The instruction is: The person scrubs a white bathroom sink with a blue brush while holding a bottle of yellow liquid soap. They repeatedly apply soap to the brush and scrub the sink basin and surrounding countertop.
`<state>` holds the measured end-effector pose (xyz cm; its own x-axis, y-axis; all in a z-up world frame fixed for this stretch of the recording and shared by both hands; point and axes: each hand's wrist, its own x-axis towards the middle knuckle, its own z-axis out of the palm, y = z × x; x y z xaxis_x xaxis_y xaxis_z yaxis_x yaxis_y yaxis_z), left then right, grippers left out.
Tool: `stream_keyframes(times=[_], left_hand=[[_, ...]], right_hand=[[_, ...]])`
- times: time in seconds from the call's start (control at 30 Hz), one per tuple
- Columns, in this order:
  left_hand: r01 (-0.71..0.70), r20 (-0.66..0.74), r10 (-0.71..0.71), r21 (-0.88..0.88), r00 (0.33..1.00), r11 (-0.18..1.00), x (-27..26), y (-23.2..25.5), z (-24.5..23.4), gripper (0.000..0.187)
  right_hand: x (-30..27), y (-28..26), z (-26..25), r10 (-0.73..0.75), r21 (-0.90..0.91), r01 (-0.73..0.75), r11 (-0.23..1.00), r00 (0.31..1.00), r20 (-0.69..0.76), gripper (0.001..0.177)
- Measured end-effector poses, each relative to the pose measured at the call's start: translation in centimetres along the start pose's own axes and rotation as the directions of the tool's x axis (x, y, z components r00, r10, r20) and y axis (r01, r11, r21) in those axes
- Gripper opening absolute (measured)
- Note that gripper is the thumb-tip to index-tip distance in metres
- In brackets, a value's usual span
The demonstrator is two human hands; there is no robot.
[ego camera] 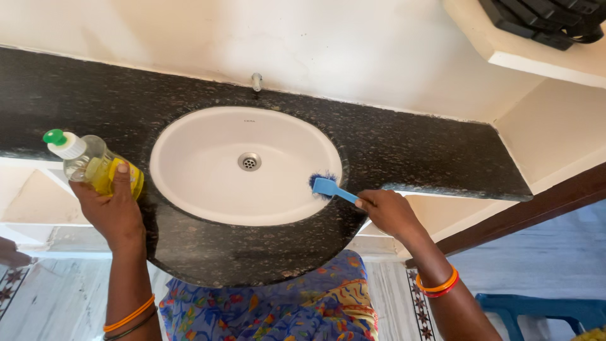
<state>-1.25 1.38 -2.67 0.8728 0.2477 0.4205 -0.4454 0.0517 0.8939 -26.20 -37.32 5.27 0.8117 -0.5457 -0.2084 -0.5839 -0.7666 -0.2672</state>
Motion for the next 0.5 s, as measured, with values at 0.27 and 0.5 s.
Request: stream_keyframes(times=[0.27,0.5], left_hand=[[-0.036,0.027,0.035,0.042,0.999,0.998,-0.1,0.1,0.1,0.058],[-0.040,0.037,0.037,0.101,0.999,0.994,-0.2,-0.4,-0.2,0.054]], right_hand=[[0.1,0.5,0.1,-0.196,0.101,0.213,0.972,0.968,-0.158,0.028],[7.8,2.1,-3.6,-0.069,-0.035,0.064,0.997,0.989,-0.132,0.027]])
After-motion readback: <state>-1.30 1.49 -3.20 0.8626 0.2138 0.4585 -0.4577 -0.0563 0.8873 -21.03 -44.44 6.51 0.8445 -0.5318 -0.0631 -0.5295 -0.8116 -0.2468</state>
